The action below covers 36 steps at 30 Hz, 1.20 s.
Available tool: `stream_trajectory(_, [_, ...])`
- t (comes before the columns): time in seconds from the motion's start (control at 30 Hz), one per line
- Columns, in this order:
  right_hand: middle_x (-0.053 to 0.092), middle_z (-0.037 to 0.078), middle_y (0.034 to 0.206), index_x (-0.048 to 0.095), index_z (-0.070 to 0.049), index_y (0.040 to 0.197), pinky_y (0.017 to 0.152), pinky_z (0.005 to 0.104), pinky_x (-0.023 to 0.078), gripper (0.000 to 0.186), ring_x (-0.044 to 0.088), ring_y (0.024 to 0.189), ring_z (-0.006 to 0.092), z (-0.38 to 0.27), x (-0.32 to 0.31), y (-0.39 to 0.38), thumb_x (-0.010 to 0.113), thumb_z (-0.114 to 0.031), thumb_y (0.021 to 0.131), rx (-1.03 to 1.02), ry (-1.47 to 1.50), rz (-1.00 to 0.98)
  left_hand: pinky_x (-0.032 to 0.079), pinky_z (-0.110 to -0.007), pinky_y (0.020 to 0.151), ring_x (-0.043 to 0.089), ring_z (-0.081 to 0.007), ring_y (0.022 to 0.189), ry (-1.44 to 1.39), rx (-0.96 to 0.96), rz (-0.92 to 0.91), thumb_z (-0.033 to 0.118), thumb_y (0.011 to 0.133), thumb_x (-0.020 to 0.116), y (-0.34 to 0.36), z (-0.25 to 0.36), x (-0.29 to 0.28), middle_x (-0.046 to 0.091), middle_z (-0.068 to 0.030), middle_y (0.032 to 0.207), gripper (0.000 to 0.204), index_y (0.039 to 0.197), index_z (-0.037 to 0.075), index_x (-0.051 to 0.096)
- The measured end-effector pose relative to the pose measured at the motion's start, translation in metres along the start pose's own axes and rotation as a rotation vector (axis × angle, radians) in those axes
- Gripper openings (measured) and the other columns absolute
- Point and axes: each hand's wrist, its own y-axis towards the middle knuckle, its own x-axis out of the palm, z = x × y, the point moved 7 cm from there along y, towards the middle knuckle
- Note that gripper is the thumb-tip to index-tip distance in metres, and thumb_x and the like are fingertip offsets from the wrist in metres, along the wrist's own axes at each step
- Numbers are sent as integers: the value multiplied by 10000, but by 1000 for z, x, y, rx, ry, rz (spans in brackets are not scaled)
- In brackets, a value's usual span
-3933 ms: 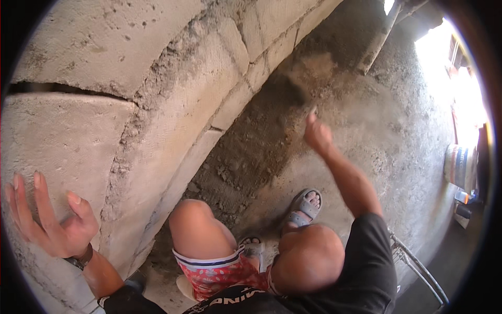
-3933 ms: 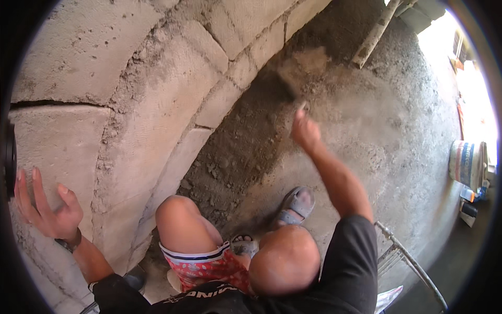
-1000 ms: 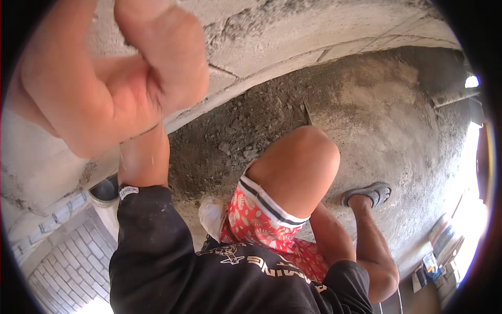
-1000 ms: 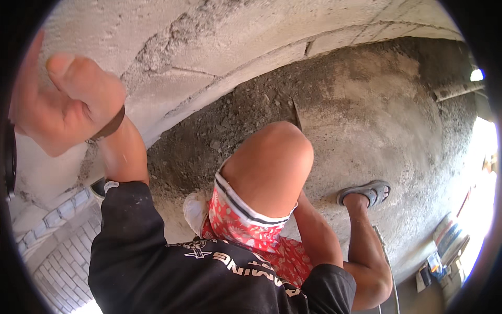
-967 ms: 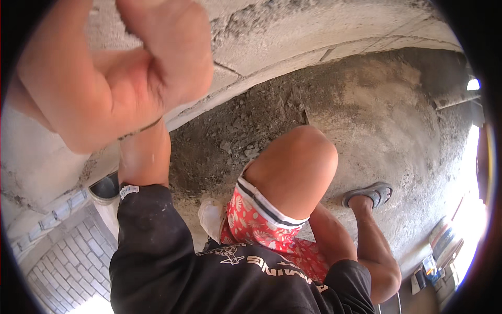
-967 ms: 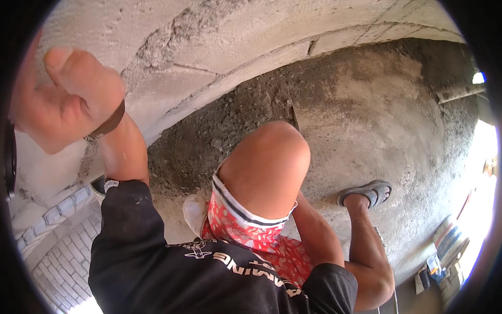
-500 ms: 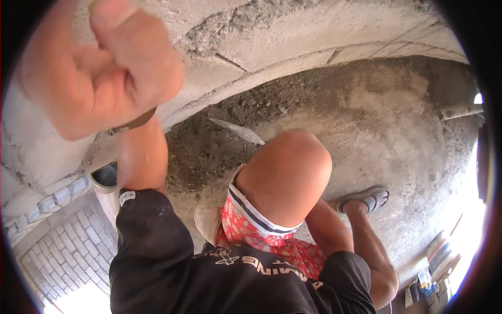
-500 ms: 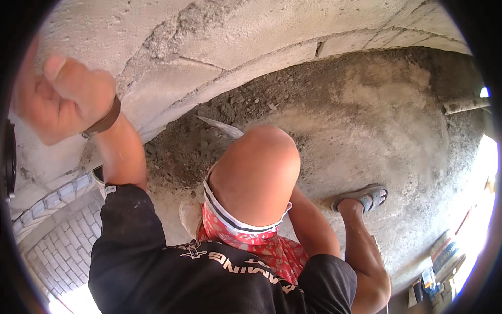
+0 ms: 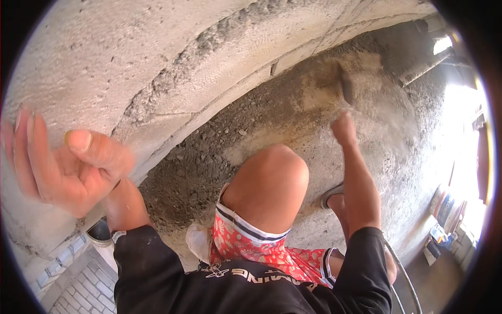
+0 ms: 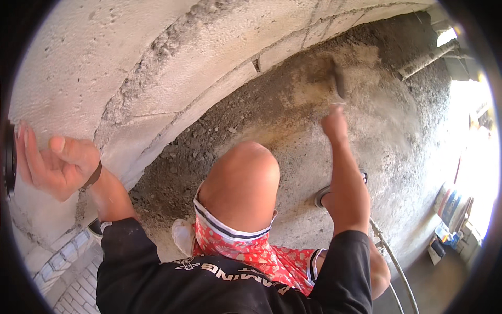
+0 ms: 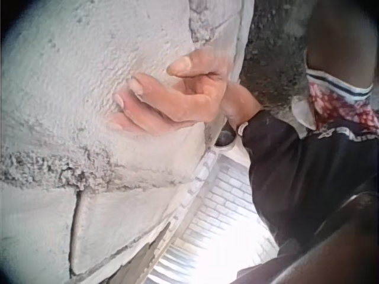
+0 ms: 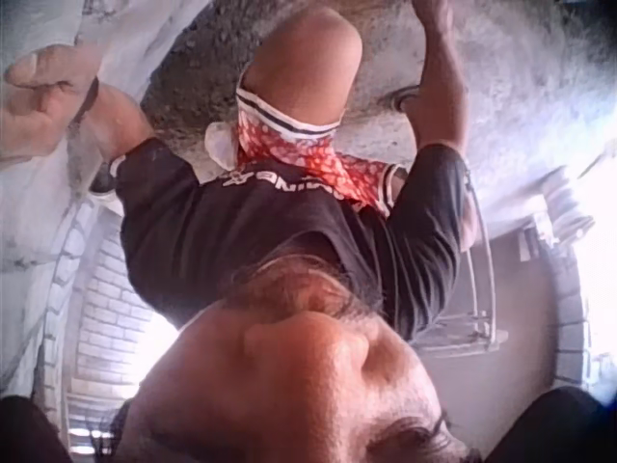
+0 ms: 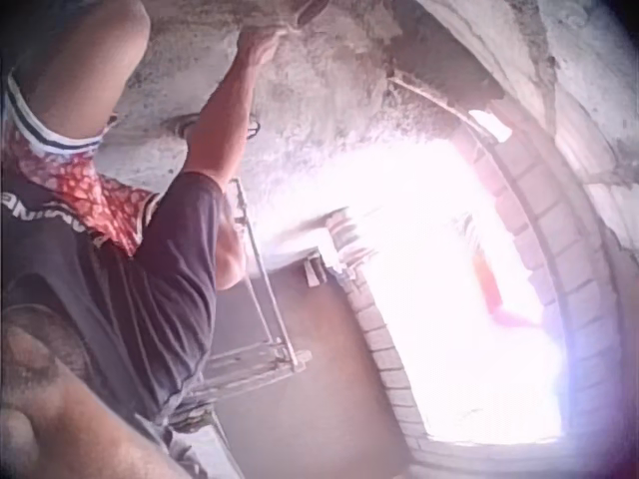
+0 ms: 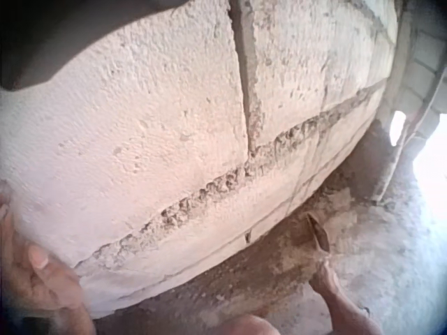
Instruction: The person picks up a trowel, pours water from a bucket onto the ground along the wall, and scrapes and spreads mortar along the base of the wall using the trowel.
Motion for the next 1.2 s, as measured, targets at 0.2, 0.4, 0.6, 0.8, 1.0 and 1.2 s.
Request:
stream_trajectory(0.2, [587, 188, 832, 452, 86, 1146, 447, 309, 476, 451, 589, 544, 213, -108, 119, -149, 475, -207, 804, -411, -397, -10, 469, -417, 833, 552, -292, 914, 47, 2, -50, 196, 891, 471, 5, 1, -3, 524, -183, 969, 307, 960, -99, 520])
stream_trajectory(0.4, [617, 217, 775, 477, 13, 1063, 587, 429, 480, 356, 602, 680, 371, -76, 96, -181, 493, -232, 806, -295, 135, -462, 478, -424, 808, 559, -288, 900, 21, -18, -6, 202, 890, 495, 7, 1, -6, 559, -167, 920, 296, 934, -85, 552])
stream_trajectory(0.6, [594, 247, 726, 383, 21, 971, 591, 460, 476, 257, 598, 698, 405, -5, 11, -117, 463, -181, 834, 329, 150, 264, 476, -414, 820, 557, -297, 924, 0, -8, 31, 205, 890, 498, 9, 2, -8, 557, -169, 934, 298, 932, -86, 551])
stream_trajectory(0.8, [581, 270, 901, 455, 9, 1106, 710, 425, 480, 333, 589, 853, 342, -89, 138, -213, 441, -198, 845, -150, 221, -500, 476, -421, 823, 556, -309, 938, 17, -14, 12, 201, 891, 496, 9, 1, -10, 554, -170, 943, 294, 937, -85, 547])
stream_trajectory(1.0, [579, 288, 868, 425, 12, 1087, 657, 431, 489, 305, 590, 791, 379, -85, 52, -140, 404, -211, 880, 78, 385, -192, 481, -427, 807, 574, -308, 887, 21, 20, 1, 198, 887, 495, 11, 3, -10, 554, -171, 937, 287, 923, -81, 549])
stream_trajectory(1.2, [585, 271, 821, 422, 3, 1073, 660, 431, 491, 294, 595, 774, 372, -130, 55, -141, 413, -206, 867, -136, 114, -226, 479, -426, 810, 575, -307, 878, 19, -9, 28, 184, 884, 489, 19, 6, -12, 560, -168, 926, 270, 927, -75, 552])
